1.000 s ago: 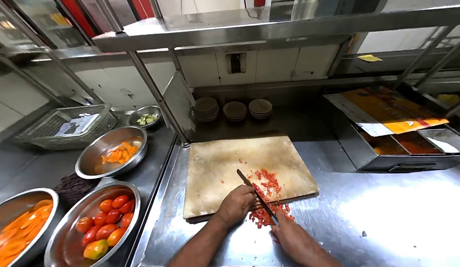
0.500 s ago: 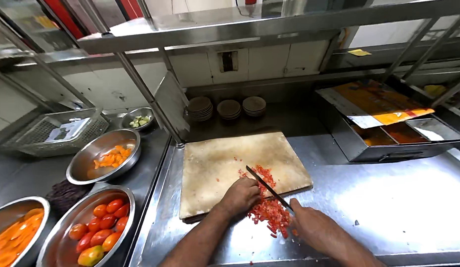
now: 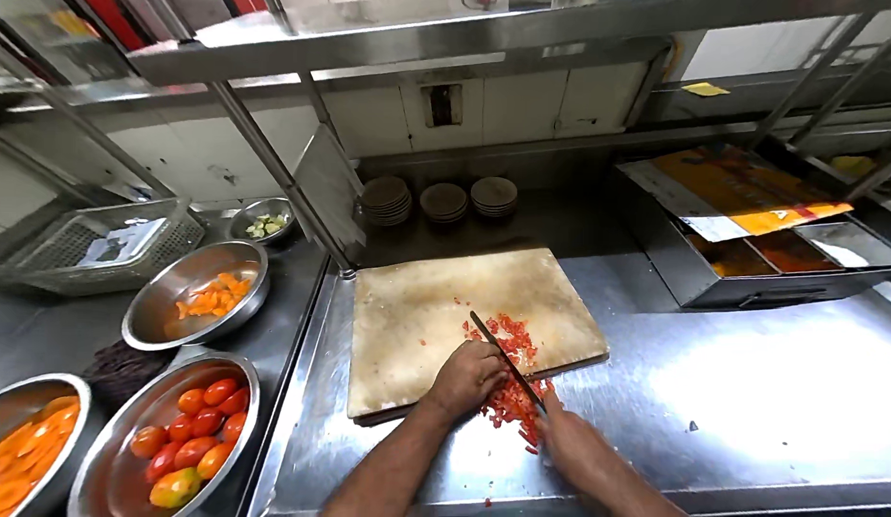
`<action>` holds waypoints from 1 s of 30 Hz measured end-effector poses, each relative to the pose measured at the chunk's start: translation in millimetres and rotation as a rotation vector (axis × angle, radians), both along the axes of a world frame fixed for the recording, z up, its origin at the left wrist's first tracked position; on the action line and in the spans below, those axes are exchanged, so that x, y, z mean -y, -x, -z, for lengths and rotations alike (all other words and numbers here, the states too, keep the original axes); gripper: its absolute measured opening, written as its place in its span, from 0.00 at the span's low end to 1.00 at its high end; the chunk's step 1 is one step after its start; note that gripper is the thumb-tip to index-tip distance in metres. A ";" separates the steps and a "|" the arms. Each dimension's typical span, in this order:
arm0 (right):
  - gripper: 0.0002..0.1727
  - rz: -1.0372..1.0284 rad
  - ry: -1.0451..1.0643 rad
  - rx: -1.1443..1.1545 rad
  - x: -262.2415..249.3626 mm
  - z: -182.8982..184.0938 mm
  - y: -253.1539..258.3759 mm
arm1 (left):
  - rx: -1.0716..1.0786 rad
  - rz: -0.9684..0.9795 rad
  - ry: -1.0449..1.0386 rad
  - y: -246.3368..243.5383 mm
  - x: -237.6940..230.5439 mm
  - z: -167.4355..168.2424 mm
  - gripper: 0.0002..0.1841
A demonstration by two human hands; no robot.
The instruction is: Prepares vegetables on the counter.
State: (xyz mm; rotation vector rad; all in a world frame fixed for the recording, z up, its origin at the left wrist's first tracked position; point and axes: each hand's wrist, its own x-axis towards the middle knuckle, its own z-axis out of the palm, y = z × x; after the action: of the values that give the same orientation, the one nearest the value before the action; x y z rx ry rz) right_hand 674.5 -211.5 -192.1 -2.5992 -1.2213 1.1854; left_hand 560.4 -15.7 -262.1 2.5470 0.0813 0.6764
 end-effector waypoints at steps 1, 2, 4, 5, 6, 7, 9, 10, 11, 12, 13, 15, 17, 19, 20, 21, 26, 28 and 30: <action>0.27 -0.012 -0.034 -0.021 -6.9 4.4 -8.3 | 0.001 -0.003 -0.021 0.5 -0.7 0.3 0.13; 0.27 -0.039 -0.048 -0.035 -13.0 1.6 -16.5 | -0.005 -0.005 -0.035 3.1 -0.9 0.3 0.14; 0.27 -0.087 -0.003 -0.045 -14.2 -21.5 -23.6 | -0.025 -0.001 -0.040 9.6 0.2 -0.4 0.14; 0.27 -0.101 0.035 -0.032 -10.3 -35.6 -21.6 | -0.023 -0.002 -0.036 10.2 -0.1 -1.6 0.13; 0.27 -0.107 0.074 -0.014 -4.8 -45.3 -14.1 | -0.018 -0.009 -0.033 10.9 0.5 -2.1 0.13; 0.26 -0.100 0.091 0.002 0.9 -45.7 -3.2 | -0.008 -0.016 -0.031 11.9 1.6 -1.6 0.12; 0.25 -0.054 0.059 0.030 3.1 -20.3 11.8 | -0.002 -0.021 -0.033 11.5 1.1 1.3 0.12; 0.24 -0.032 0.025 0.031 -1.0 -5.4 11.0 | -0.005 -0.020 -0.033 10.4 1.0 2.2 0.12; 0.25 -0.023 -0.009 0.009 -8.2 1.7 4.1 | -0.006 -0.019 -0.028 9.1 0.5 2.0 0.12; 0.26 -0.039 -0.033 -0.023 -15.8 1.1 -5.8 | -0.008 -0.020 -0.023 8.9 -0.3 1.4 0.12; 0.27 -0.065 -0.042 -0.051 -20.6 -5.1 -14.8 | -0.011 -0.020 -0.013 10.3 -0.3 1.0 0.12; 0.27 -0.116 0.005 -0.053 -20.1 -29.8 -23.3 | -0.006 -0.019 0.005 10.4 -1.5 -0.8 0.12; 0.27 -0.122 0.057 -0.034 -8.7 -42.9 -11.2 | 0.011 -0.029 0.006 10.8 -1.2 -0.9 0.10; 0.26 -0.074 0.047 -0.024 -2.6 -20.7 5.7 | 0.032 -0.037 -0.005 11.7 -0.8 0.5 0.10; 0.26 -0.058 0.027 -0.017 -4.0 -4.4 8.4 | 0.038 -0.036 -0.005 11.8 0.1 1.3 0.11; 0.26 -0.053 -0.001 -0.022 -8.7 4.8 5.2 | 0.042 -0.035 -0.004 11.3 0.1 1.7 0.11; 0.26 -0.135 0.025 -0.046 -16.3 -32.3 -16.1 | 0.046 -0.021 0.001 12.8 0.5 1.0 0.11; 0.26 -0.094 0.038 -0.045 -5.8 -28.8 -2.2 | 0.055 -0.024 -0.016 14.2 2.3 2.3 0.11; 0.26 -0.044 0.005 -0.044 -4.4 -0.8 7.5 | 0.058 -0.038 -0.038 14.7 4.6 5.1 0.11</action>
State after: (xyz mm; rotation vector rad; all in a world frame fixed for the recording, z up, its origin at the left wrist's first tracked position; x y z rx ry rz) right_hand 667.1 -207.1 -191.3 -2.5484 -1.2749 1.2478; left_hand 545.7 -20.2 -267.3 2.5661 0.0978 0.7729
